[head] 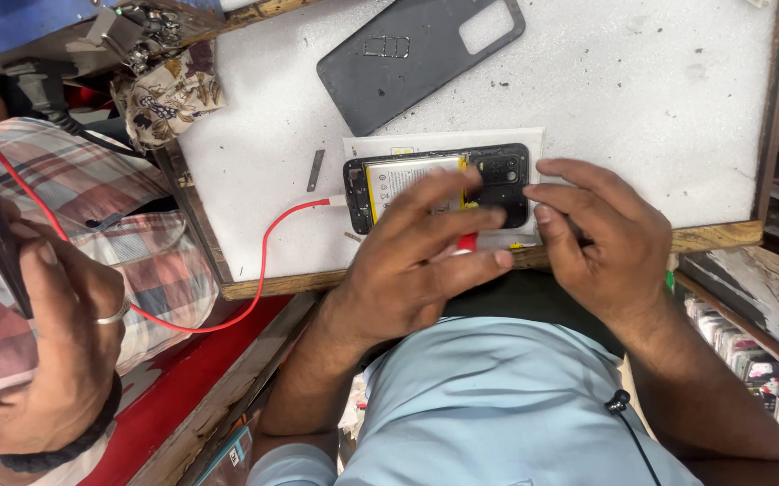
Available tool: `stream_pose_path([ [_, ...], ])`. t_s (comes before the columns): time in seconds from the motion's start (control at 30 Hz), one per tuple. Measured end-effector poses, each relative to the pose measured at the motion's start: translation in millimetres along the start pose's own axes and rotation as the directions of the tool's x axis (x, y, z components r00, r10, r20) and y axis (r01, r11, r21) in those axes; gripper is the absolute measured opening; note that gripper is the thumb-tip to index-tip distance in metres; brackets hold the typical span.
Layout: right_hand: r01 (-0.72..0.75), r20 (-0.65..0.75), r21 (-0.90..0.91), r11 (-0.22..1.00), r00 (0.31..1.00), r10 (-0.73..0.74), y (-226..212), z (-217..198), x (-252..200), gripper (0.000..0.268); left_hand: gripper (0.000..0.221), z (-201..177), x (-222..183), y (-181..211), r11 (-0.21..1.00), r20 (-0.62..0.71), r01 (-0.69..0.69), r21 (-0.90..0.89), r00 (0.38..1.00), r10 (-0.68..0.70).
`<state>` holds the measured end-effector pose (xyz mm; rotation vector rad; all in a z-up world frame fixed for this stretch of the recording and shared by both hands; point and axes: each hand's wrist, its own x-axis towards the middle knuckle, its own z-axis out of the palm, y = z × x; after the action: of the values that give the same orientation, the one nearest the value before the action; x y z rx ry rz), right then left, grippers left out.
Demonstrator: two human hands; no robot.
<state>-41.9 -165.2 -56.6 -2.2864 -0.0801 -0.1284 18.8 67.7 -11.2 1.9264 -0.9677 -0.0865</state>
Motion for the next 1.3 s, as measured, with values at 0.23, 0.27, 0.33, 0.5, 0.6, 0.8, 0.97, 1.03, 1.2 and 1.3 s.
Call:
stream_pose_path([
  [0.23, 0.210, 0.093, -0.306, 0.929, 0.977, -0.190, -6.9, 8.1, 9.3, 0.036, 0.031, -4.0, 1.7, 8.5, 0.996, 0.005, 0.061, 0.071, 0.998, -0.062],
  [0.27, 0.214, 0.108, -0.328, 0.920, 0.976, -0.188, -7.0, 8.5, 8.7, 0.036, 0.030, -2.8, 2.3, 9.2, 0.989, -0.025, 0.039, 0.140, 0.999, -0.036],
  [0.33, 0.231, 0.134, -0.364, 0.902, 0.972, -0.195, -7.1, 10.6, 10.2, 0.037, 0.027, -3.4, 2.5, 9.0, 0.989, -0.074, 0.049, 0.137, 0.997, -0.039],
  [0.5, 0.224, 0.138, -0.415, 0.882, 0.973, -0.182, -7.0, 11.0, 8.4, 0.032, 0.037, -2.8, 1.7, 2.8, 0.998, 0.003, 0.011, 0.066, 1.000, -0.011],
  [0.6, 0.217, 0.139, -0.408, 0.887, 0.975, -0.175, -9.5, 11.8, 8.7, 0.030, 0.027, -2.6, 1.3, 2.5, 0.978, -0.145, 0.103, 0.184, 0.986, -0.077],
  [0.8, 0.204, 0.146, -0.401, 0.893, 0.977, -0.158, -14.4, 10.4, 6.7, 0.032, 0.031, -4.1, 2.4, 9.1, 0.987, -0.120, 0.092, 0.128, 0.990, -0.077],
  [0.97, 0.193, 0.155, -0.423, 0.886, 0.978, -0.139, -14.3, 11.1, 8.4, 0.034, 0.031, -8.8, 5.9, 8.4, 0.997, -0.052, 0.065, 0.049, 0.997, -0.062],
  [1.03, 0.184, 0.148, -0.429, 0.885, 0.980, -0.132, -14.2, 12.6, 7.5, 0.031, 0.030, -8.9, 6.9, 8.4, 0.995, -0.067, 0.013, 0.098, 0.998, -0.007],
  [1.2, 0.188, 0.147, -0.395, 0.899, 0.979, -0.140, -15.0, 11.2, 7.1, 0.025, 0.026, -7.6, 1.0, 11.5, 0.994, -0.009, 0.012, 0.110, 1.000, -0.011],
  [1.3, 0.185, 0.158, -0.396, 0.899, 0.979, -0.132, -16.9, 10.1, 5.5, 0.030, 0.019, -2.5, -1.8, 5.3, 0.986, -0.109, -0.076, 0.146, 0.990, 0.093],
])
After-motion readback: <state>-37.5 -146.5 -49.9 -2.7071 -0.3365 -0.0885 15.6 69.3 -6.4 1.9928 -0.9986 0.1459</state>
